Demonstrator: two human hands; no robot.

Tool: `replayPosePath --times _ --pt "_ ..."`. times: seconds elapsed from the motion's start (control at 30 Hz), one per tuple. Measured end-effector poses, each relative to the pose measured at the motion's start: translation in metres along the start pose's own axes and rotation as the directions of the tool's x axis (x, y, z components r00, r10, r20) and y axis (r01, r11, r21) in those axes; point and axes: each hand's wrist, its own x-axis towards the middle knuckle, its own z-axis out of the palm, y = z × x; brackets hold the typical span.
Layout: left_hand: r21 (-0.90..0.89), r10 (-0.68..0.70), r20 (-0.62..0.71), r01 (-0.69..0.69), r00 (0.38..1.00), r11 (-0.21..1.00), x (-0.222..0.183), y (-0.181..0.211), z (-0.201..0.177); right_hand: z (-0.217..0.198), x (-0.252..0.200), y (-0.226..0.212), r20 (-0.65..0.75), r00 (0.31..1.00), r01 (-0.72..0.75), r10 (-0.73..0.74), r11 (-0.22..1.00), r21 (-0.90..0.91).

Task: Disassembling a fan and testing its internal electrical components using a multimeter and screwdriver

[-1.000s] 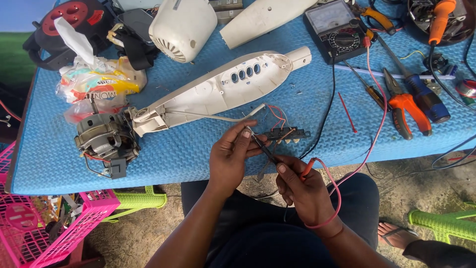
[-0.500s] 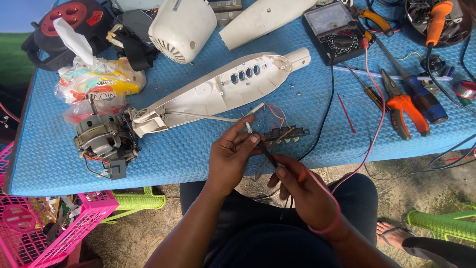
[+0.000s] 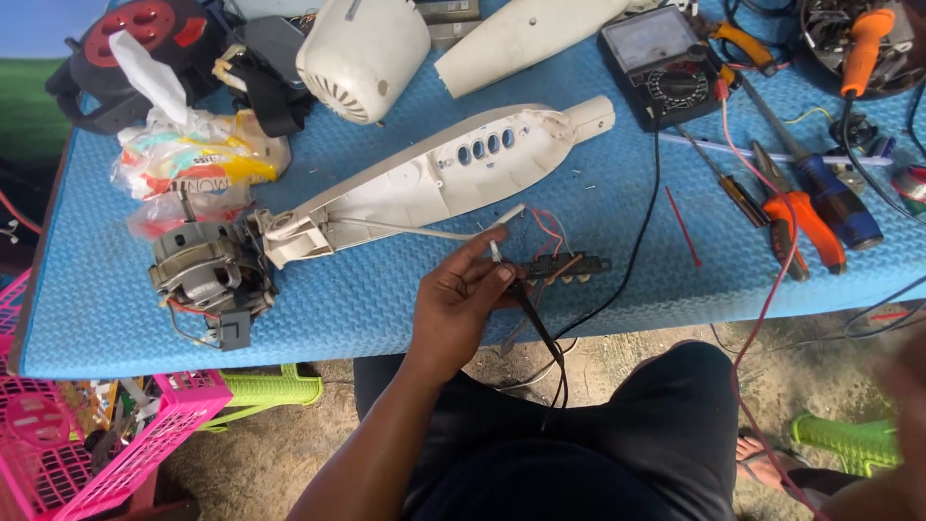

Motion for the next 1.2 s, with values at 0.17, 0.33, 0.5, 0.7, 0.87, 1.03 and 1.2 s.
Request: replayPosePath --times 0.17,0.33,0.5,0.7,0.87,1.03,1.2 --pt "-0.003 -0.020 -0.001 0.020 1.000 1.000 -0.002 -0.004 -0.003 0.114 0.004 -0.279 -0.011 0.978 0.193 -0.207 0.890 0.413" --pt "0.004 -0.022 0.014 0.022 1.000 1.000 -0.001 -0.002 -0.002 0.160 0.009 -0.254 0.041 0.993 -0.112 0.115 0.729 0.675" --pt "0.033 -0.020 0.027 0.019 0.999 0.999 -0.002 0.001 -0.002 0.159 -0.007 -0.296 0.159 0.983 0.001 -0.087 0.880 0.475" --pt "0.047 0.005 0.040 -0.007 0.999 0.999 -0.003 0.001 -0.001 0.165 -0.014 -0.306 0.094 0.856 0.478 -0.509 0.847 0.231" --pt "0.086 -0.003 0.032 0.000 0.999 0.996 -0.003 0.001 0.000 0.178 -0.017 -0.299 0.102 0.867 0.437 -0.488 0.843 0.314" --pt "0.095 0.002 0.029 -0.005 1.000 0.995 -0.004 0.002 0.000 0.186 -0.020 -0.303 0.090 0.852 0.464 -0.516 0.824 0.326" --pt "0.135 0.008 0.040 -0.013 0.999 0.991 -0.004 0.005 0.000 0.184 -0.019 -0.306 0.100 0.868 0.478 -0.486 0.873 0.095"
